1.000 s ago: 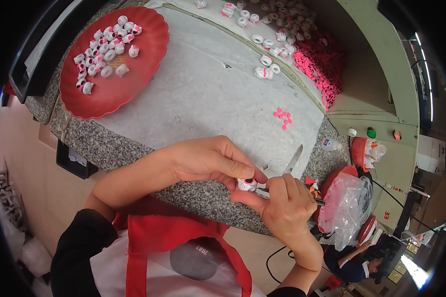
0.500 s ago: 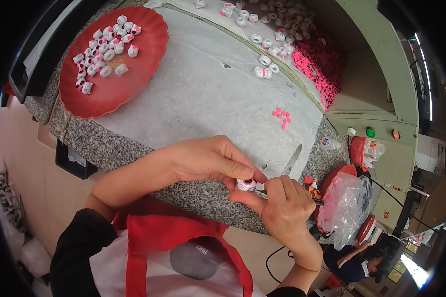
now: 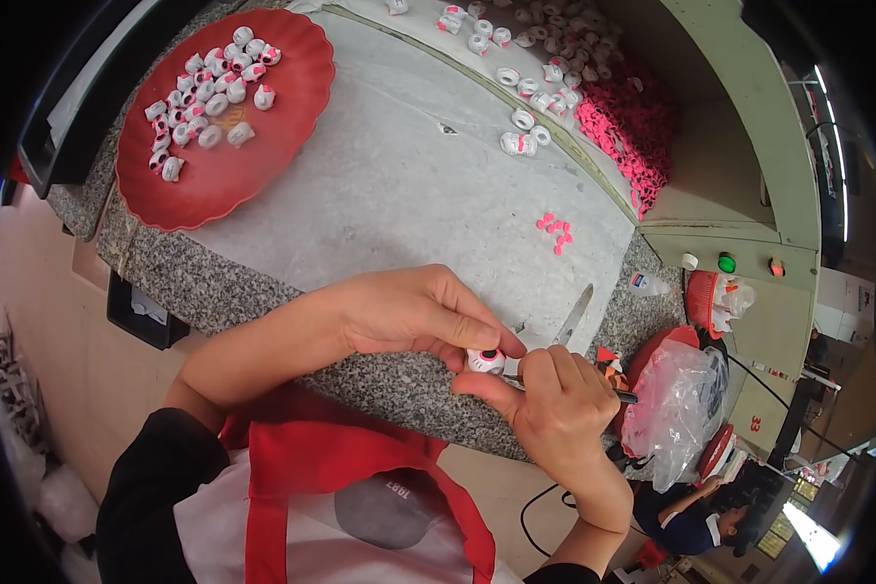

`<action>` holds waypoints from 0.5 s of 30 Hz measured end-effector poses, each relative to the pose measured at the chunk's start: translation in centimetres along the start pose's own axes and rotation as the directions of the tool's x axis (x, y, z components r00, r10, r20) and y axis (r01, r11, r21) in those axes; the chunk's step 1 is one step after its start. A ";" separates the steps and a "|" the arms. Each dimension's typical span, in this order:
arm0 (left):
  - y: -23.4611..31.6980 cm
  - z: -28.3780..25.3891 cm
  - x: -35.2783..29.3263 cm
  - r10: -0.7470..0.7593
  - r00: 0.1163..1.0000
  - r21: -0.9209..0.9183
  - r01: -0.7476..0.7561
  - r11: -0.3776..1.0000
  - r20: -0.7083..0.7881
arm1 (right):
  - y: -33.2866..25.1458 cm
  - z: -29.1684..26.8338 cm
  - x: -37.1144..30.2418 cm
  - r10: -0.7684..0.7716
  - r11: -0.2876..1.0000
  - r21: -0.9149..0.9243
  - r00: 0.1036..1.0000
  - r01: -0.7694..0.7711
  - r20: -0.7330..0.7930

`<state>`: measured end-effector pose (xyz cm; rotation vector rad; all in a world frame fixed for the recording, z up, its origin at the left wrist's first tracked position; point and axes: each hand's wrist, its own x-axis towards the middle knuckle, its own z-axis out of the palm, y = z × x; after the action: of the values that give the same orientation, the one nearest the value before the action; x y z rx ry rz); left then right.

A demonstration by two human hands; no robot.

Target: Assembling small plastic toy components using glue and precision tools.

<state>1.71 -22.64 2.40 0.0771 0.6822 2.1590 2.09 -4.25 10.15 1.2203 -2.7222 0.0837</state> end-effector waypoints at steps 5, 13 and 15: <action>0.0 0.0 0.0 0.005 1.000 -0.010 -0.005 1.000 0.014 | 0.1 0.1 -0.1 0.015 1.000 0.016 1.000 -0.015 -0.016; 0.0 0.1 0.0 0.011 1.000 -0.020 -0.011 1.000 0.007 | 0.1 0.1 -0.1 0.027 0.999 0.018 1.000 -0.027 -0.011; 0.0 0.1 0.0 0.004 1.000 -0.025 -0.004 1.000 0.005 | 0.0 0.0 0.0 0.013 1.000 0.013 1.000 -0.013 -0.002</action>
<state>1.70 -22.61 2.46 0.0710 0.6525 2.1703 2.06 -4.24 10.16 1.2052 -2.7323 0.1041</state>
